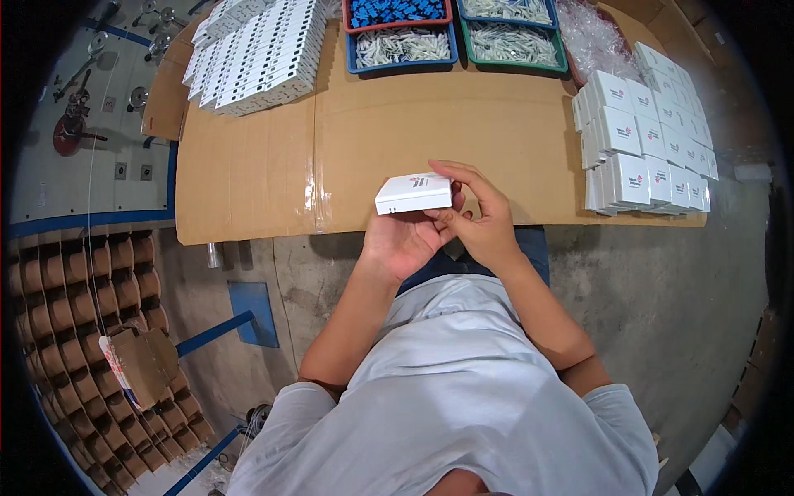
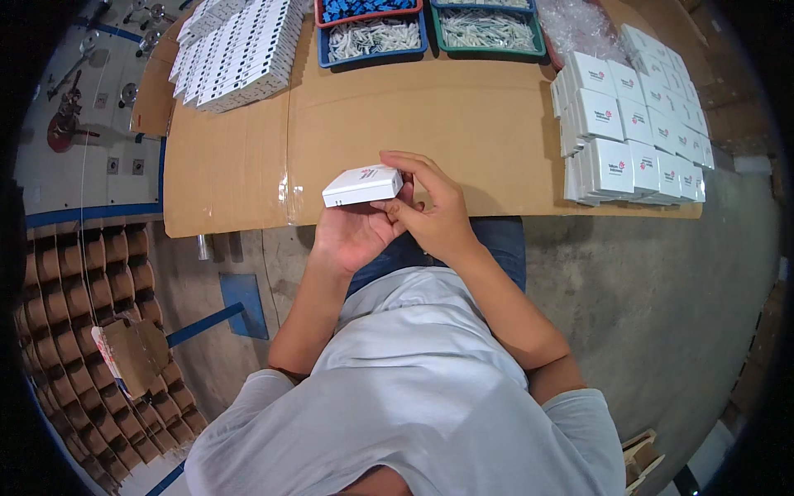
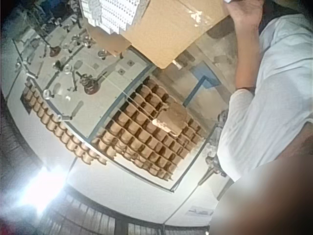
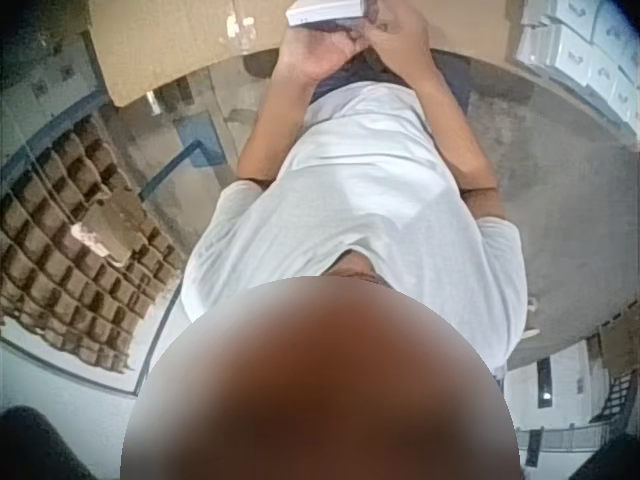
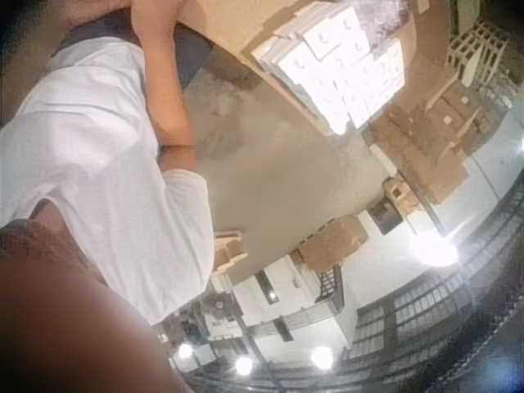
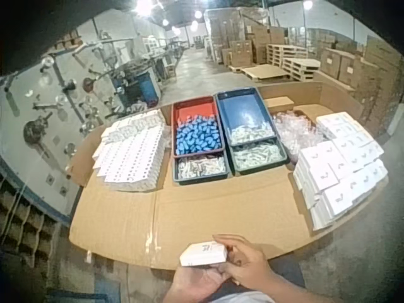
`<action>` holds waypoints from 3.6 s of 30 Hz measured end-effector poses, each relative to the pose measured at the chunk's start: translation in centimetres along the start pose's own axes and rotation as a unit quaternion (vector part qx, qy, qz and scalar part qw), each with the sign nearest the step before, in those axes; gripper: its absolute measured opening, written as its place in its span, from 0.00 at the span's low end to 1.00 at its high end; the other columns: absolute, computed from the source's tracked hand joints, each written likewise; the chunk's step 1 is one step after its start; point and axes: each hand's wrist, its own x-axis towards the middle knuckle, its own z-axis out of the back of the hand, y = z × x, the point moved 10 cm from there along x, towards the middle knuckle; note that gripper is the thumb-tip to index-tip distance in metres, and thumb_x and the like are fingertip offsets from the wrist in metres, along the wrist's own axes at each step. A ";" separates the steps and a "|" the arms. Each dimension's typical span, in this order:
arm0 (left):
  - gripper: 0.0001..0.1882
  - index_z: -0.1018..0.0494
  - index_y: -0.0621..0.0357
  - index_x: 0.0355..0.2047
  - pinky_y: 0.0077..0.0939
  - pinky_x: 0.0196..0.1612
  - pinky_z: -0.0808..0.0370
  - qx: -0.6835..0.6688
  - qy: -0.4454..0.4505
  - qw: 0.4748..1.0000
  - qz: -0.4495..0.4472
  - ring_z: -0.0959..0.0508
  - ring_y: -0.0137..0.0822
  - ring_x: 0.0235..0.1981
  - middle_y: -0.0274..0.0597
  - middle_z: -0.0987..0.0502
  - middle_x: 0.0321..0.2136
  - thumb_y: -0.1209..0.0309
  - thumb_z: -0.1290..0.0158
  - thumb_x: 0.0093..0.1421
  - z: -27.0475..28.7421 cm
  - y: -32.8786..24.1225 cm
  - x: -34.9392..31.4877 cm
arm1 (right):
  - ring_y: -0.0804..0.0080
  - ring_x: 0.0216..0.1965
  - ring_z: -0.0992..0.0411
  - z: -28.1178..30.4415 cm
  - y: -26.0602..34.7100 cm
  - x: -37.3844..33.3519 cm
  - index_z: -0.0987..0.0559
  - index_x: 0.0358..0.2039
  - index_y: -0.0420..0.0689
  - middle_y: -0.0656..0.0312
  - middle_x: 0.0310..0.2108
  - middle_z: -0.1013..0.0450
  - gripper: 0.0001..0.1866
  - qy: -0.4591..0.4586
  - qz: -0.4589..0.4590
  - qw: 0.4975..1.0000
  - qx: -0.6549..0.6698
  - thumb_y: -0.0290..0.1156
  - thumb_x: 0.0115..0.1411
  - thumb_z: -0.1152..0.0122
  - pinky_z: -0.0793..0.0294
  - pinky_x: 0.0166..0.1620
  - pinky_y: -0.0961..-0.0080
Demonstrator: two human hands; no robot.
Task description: Packing small plastic components into individual boxes from bulk bins.
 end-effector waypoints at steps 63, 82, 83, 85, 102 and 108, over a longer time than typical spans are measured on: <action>0.39 0.33 0.53 0.60 0.27 0.50 0.22 0.346 -0.138 0.899 -0.229 0.21 0.30 0.50 0.38 0.23 0.50 0.32 0.68 0.71 -0.9 -1.2 -2.3 | 0.41 0.67 0.34 -2.4 2.7 -1.8 0.31 0.65 0.30 0.38 0.66 0.34 0.39 0.114 0.186 0.958 -0.187 0.53 0.67 0.40 0.36 0.69 0.54; 0.30 0.39 0.61 0.69 0.28 0.55 0.26 0.362 -0.120 0.887 -0.261 0.25 0.30 0.53 0.41 0.25 0.55 0.55 0.53 0.74 -0.7 -2.2 -0.8 | 0.59 0.73 0.42 0.3 -3.0 -0.7 0.35 0.70 0.37 0.49 0.72 0.39 0.39 0.100 -0.047 0.980 0.169 0.53 0.69 0.42 0.47 0.73 0.61; 0.34 0.45 0.60 0.73 0.28 0.57 0.28 0.409 -0.117 0.867 -0.261 0.28 0.30 0.57 0.41 0.30 0.62 0.62 0.50 0.72 -0.6 -2.5 -0.6 | 0.60 0.74 0.43 0.5 -2.9 -0.6 0.34 0.70 0.40 0.52 0.73 0.42 0.38 0.107 -0.063 0.979 0.162 0.48 0.67 0.36 0.44 0.72 0.60; 0.33 0.44 0.58 0.73 0.28 0.57 0.29 0.447 -0.081 0.846 -0.280 0.29 0.30 0.58 0.40 0.31 0.63 0.63 0.49 0.71 -1.7 -2.3 -0.5 | 0.59 0.73 0.42 0.0 -2.1 -0.9 0.34 0.70 0.42 0.52 0.73 0.41 0.38 0.097 -0.053 0.986 0.123 0.45 0.65 0.33 0.41 0.71 0.60; 0.31 0.33 0.52 0.62 0.40 0.58 0.27 0.304 -0.070 0.946 -0.089 0.23 0.36 0.55 0.40 0.24 0.53 0.41 0.56 0.72 0.2 1.2 0.5 | 0.51 0.64 0.31 0.2 0.7 -0.3 0.27 0.65 0.42 0.49 0.65 0.33 0.44 0.093 0.116 0.978 -0.143 0.40 0.49 0.19 0.27 0.61 0.61; 0.29 0.31 0.47 0.62 0.38 0.59 0.27 0.252 -0.063 0.962 -0.079 0.23 0.33 0.55 0.35 0.23 0.53 0.42 0.58 0.73 5.8 -0.2 3.8 | 0.48 0.63 0.32 -0.7 -3.2 -0.1 0.26 0.64 0.41 0.48 0.64 0.34 0.39 0.104 0.134 0.965 -0.202 0.39 0.54 0.23 0.28 0.62 0.59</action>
